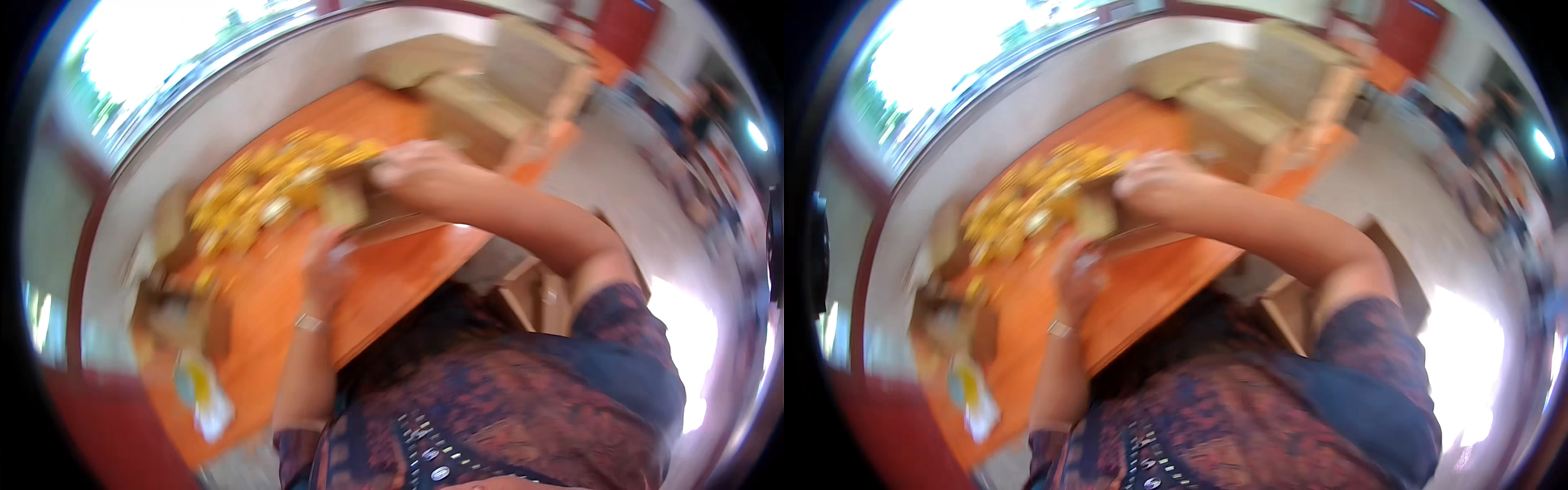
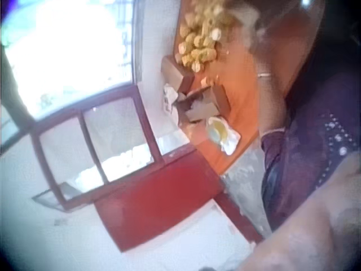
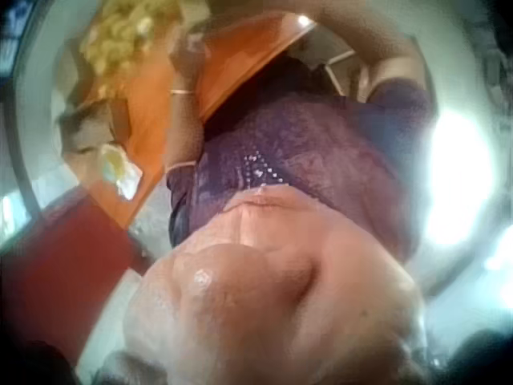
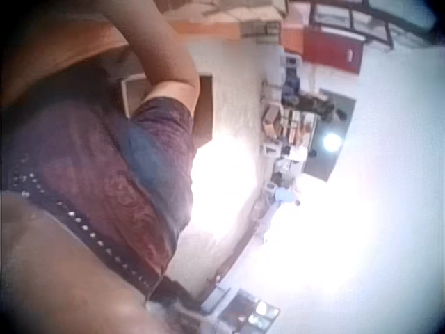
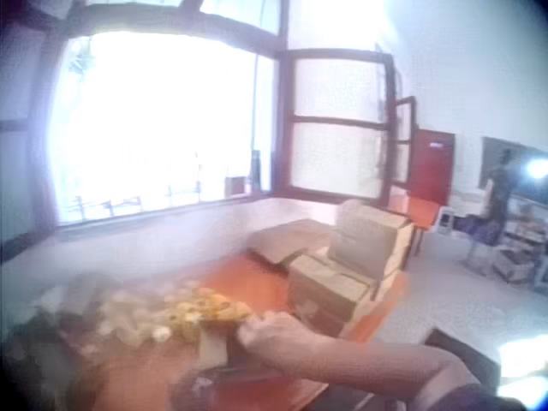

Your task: The person wraps individual corn cobs in clear plastic bags and places them into cardboard boxes. The person repeatedly picks up corn, wraps each piece, and stacks the wrapped units into boxes on the table.

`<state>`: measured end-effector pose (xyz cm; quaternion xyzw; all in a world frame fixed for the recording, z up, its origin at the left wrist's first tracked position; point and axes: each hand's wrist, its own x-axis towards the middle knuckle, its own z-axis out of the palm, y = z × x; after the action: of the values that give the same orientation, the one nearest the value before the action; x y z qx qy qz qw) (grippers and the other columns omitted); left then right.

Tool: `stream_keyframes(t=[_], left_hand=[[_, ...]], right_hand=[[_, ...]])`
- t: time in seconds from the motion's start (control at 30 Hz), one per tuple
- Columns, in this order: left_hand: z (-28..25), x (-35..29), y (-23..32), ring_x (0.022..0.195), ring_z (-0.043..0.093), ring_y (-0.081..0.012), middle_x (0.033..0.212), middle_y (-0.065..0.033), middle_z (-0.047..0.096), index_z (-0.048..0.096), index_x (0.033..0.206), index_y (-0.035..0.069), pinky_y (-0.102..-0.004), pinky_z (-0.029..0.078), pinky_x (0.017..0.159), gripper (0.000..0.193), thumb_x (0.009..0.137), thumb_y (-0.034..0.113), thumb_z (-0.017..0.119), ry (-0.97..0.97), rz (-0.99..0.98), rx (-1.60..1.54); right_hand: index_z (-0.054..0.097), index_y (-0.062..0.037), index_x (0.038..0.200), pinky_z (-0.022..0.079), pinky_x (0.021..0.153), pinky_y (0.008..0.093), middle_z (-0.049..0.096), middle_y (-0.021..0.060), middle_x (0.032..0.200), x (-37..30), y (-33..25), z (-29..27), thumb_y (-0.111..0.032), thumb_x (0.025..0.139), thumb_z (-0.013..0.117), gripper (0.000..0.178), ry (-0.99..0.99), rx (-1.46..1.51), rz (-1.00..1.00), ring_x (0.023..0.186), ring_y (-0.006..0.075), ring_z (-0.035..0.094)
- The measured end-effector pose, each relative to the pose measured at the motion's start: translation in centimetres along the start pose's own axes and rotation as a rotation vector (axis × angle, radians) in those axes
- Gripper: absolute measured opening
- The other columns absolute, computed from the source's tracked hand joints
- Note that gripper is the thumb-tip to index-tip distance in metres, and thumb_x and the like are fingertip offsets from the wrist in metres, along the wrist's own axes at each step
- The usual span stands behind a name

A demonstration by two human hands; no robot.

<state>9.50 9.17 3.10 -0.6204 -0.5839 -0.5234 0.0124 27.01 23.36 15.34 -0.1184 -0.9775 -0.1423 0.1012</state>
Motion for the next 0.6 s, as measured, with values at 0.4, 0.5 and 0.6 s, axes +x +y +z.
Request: stream_keyframes(t=[0.4,0.5,0.6], left_hand=[[-4.0,-0.4,-1.9,0.078,0.063,-0.0150,0.083,-0.0079,0.065,0.060,0.104,0.003,-0.0287,0.051,0.069,0.022,0.083,0.009,0.065,0.208,-0.312,-0.368],[-7.1,-1.1,-3.2,0.076,0.062,-0.0121,0.082,-0.0057,0.064,0.061,0.098,0.004,-0.0266,0.051,0.066,0.016,0.084,0.010,0.065,0.379,-0.652,-0.819],[-9.9,-2.0,-3.9,0.067,0.059,-0.0118,0.075,-0.0046,0.061,0.058,0.090,0.006,-0.0259,0.050,0.059,0.008,0.084,0.006,0.063,0.572,-0.722,-0.988]], right_hand=[[0.052,-0.0039,0.095,0.040,0.051,0.0193,0.052,-0.0014,0.073,5.3,-10.9,5.0,-0.003,0.087,0.060,0.011,0.447,1.289,0.144,0.062,0.0039,0.050],[0.052,-0.0040,0.092,0.039,0.049,0.0192,0.052,-0.0012,0.070,7.9,-12.0,6.4,-0.006,0.088,0.059,0.008,0.251,1.482,0.247,0.058,0.0049,0.049],[0.057,-0.0031,0.099,0.040,0.047,0.0207,0.053,0.0002,0.069,10.4,-14.2,7.1,-0.017,0.091,0.058,0.016,0.094,1.592,0.258,0.057,0.0061,0.050]])
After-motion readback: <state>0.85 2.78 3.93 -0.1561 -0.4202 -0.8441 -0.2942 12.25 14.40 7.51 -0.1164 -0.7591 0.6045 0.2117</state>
